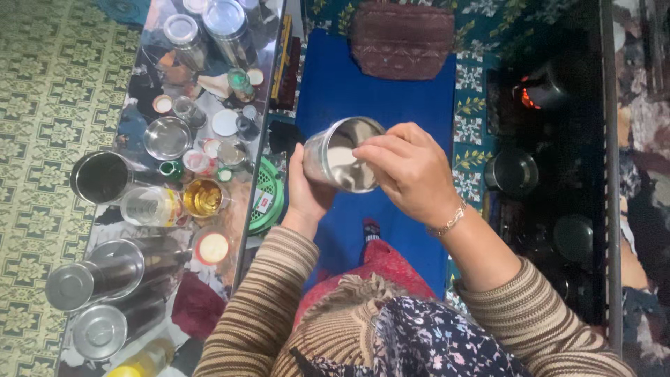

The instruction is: The person sits at a low table and opens small spice packets and jars, pouring their contents into steel canisters. They spoon turmeric and red chili powder between containers, open a small bottle, and close the lids on the filled canisters.

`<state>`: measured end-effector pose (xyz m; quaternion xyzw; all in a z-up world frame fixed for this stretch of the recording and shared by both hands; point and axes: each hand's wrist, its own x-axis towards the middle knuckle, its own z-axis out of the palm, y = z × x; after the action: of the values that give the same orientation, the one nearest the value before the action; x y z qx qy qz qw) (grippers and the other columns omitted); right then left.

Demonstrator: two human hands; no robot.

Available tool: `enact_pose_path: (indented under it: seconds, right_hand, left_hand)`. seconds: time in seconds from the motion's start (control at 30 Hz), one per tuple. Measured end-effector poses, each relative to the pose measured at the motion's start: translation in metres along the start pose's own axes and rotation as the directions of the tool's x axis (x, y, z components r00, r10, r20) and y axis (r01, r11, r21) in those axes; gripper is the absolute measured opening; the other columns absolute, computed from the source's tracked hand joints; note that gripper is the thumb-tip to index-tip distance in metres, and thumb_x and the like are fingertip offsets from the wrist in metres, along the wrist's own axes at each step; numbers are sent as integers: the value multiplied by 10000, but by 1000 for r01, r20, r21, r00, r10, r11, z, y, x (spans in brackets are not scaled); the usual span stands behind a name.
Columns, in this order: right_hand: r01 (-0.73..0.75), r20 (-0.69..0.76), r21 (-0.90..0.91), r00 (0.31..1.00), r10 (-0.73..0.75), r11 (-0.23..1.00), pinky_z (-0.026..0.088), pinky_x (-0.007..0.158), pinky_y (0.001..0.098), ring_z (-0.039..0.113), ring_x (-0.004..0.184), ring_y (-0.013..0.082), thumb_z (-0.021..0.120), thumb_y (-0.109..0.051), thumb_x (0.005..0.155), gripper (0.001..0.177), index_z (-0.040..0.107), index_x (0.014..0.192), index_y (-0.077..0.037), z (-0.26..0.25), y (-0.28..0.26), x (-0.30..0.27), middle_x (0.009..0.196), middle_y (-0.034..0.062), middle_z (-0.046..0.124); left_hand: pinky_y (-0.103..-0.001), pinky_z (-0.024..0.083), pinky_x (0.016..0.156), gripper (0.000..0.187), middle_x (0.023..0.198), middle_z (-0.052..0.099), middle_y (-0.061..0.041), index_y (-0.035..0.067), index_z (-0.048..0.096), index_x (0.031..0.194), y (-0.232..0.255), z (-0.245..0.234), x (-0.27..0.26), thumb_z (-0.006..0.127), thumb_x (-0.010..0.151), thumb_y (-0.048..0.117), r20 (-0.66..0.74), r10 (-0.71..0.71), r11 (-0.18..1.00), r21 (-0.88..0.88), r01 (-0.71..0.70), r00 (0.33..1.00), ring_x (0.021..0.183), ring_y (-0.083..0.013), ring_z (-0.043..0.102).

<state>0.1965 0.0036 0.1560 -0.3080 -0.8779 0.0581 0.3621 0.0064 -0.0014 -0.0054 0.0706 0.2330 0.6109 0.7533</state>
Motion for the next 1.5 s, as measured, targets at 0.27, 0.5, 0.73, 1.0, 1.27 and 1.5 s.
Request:
enact_pose_path:
  seconds: [0.27,0.5,0.73,1.0,1.27,1.5]
  right_hand:
    - [-375,-150,94,911,385,922,523,972,408,660,1077,315,660,27,887,245,711,1102,-76,50,146,-62,1120,103,710]
    - [-721,407,67,651,641,690,561,871,401,704,958,325,590,-25,870,206,729,1006,-91,249,333,-207,1005,136,731]
    - [-764,680,-220,325,657,606,528,935,463,658,1098,371,589,-158,944,202,716,1100,-143,480,425,-352,1145,155,721]
    - [-576,735,-370,298,609,729,545,980,463,674,1146,330,496,-97,930,336,714,1173,-176,720,494,-467,1204,132,708]
    - [-510,668,-437,368,647,741,518,984,466,589,1198,412,457,-112,952,410,567,1340,-185,816,530,-539,1394,188,525]
    - [-468,565,-353,583,583,810,509,933,489,601,1136,419,556,-97,849,354,677,1177,-156,824,538,-558,1382,234,576]
  left_hand:
    - [-478,460,1097,664,1357,630,-134,52,570,1382,-14,-31,51,345,1026,566,-192,42,992,-111,-64,981,1271,-314,590]
    - [-478,482,1029,665,1323,643,-151,29,573,1380,-61,-109,148,273,1040,515,-315,251,959,-44,-278,915,1193,-315,624]
    - [-517,464,1054,667,1329,632,-142,33,567,1366,-108,-261,227,260,1047,531,-373,233,965,-26,-262,898,1217,-326,602]
    - [-481,435,1076,711,1376,606,-104,100,549,1414,-146,-453,328,255,1016,611,-328,94,977,-152,-151,940,1275,-298,550]
    - [-502,476,982,739,1379,606,-131,100,538,1440,-160,-576,389,253,1012,631,-203,167,981,-66,-183,965,1240,-323,573]
    - [-517,497,1002,787,1373,607,-167,75,532,1441,-154,-587,387,209,999,640,-197,119,991,-33,-128,973,1255,-345,582]
